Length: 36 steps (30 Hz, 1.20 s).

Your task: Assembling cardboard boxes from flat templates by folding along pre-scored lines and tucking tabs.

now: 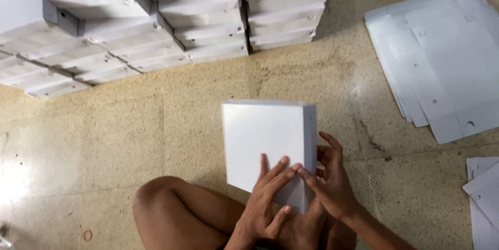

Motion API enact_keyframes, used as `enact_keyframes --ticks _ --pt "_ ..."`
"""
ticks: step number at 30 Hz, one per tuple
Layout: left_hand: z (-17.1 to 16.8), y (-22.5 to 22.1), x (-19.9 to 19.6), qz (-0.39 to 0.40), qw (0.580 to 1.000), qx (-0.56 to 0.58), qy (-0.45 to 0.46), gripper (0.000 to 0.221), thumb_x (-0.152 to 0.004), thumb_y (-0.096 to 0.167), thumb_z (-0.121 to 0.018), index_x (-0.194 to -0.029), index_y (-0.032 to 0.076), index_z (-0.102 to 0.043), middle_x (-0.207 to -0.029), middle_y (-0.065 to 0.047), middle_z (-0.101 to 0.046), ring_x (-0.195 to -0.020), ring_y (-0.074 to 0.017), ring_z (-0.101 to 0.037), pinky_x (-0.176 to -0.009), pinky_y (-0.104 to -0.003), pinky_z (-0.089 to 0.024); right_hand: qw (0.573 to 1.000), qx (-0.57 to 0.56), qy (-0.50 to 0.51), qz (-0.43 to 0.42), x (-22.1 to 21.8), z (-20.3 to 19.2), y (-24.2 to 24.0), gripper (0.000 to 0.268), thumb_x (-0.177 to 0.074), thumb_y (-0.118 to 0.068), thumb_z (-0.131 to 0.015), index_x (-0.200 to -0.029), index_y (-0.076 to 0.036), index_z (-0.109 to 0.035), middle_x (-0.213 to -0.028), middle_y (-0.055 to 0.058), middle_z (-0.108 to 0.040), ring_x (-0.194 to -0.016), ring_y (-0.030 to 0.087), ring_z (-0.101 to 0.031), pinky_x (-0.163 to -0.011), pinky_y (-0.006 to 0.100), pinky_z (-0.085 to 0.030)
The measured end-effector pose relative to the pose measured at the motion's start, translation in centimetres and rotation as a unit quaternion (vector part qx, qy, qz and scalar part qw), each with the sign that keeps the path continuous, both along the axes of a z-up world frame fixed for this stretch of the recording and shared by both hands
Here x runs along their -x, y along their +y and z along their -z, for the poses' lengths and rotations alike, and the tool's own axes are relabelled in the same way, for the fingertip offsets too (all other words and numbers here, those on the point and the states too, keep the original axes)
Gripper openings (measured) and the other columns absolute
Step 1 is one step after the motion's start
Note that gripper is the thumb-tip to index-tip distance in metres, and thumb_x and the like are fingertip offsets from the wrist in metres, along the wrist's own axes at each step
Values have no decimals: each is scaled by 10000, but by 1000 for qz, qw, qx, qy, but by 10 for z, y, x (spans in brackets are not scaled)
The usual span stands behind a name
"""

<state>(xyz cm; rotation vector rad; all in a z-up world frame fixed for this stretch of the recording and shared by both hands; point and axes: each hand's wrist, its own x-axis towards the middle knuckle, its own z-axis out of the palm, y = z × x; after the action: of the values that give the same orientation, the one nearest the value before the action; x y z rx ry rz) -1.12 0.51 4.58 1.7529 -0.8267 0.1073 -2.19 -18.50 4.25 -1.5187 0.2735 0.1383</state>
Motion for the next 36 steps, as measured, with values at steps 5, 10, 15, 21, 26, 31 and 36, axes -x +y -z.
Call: enact_keyframes --ticks 5,10,15,21,26,31,36 --pt "38 11 -15 -205 970 130 -13 628 -963 119 -550 -1523 81 -268 -1454 -194 -464 -1346 -348 -484 -1191 -573 -404 983 160 -88 -36 3 19 -3 1043 -776 -382 -674 -1574 -78 -75 -1255 200 -487 -1152 349 -601 -950 541 -582" --pt "45 59 -38 -230 861 8 454 953 -817 498 -552 -1585 161 -100 -1630 -255 -145 -1462 -521 -167 -1081 -773 -181 999 30 8 11 8 23 -8 795 -805 -342 -519 -1535 -91 -327 -1517 169 -491 -1347 321 -513 -1033 513 -430" --pt "58 70 -39 -205 808 59 550 811 -859 436 -516 -1557 91 -291 -1410 -262 -517 -1225 -398 -564 -989 -575 -446 993 -2 118 -25 4 39 -13 783 -832 -390 -486 -1565 -178 -311 -1633 75 -376 -1477 303 -371 -1121 547 -325" --pt "103 61 -36 -244 788 108 555 754 -896 457 -526 -1464 -11 -364 -911 -154 -585 -731 -282 -636 -581 -403 -581 985 -35 159 -52 5 46 -19 773 -799 -196 -559 -1551 -170 -384 -1630 59 -436 -1478 249 -407 -1160 477 -290" --pt "102 50 -44 -264 812 176 490 872 -804 657 -341 -1522 163 -354 -1475 -205 -457 -1347 -380 -461 -1066 -557 -413 976 -7 160 150 -11 28 -56 616 -879 -314 -437 -1321 92 -573 -1237 317 -619 -1063 440 -573 -885 570 -438" --pt "131 34 -84 -381 843 -5 379 659 -944 497 -429 -1476 109 -397 -1449 -171 -435 -1327 -352 -413 -1082 -536 -296 970 81 31 226 -62 14 -183 554 -1005 -359 -400 -1393 35 -442 -1241 250 -510 -1024 383 -526 -791 510 -475" --pt "176 16 -89 -395 858 -271 187 564 -922 280 -571 -1436 97 -427 -1497 -208 -341 -1297 -414 -314 -1061 -584 -203 951 161 -46 259 -157 13 -276 583 -1141 -324 -370 -1616 -194 -58 -1584 286 -218 -1235 458 -502 -842 500 -541"
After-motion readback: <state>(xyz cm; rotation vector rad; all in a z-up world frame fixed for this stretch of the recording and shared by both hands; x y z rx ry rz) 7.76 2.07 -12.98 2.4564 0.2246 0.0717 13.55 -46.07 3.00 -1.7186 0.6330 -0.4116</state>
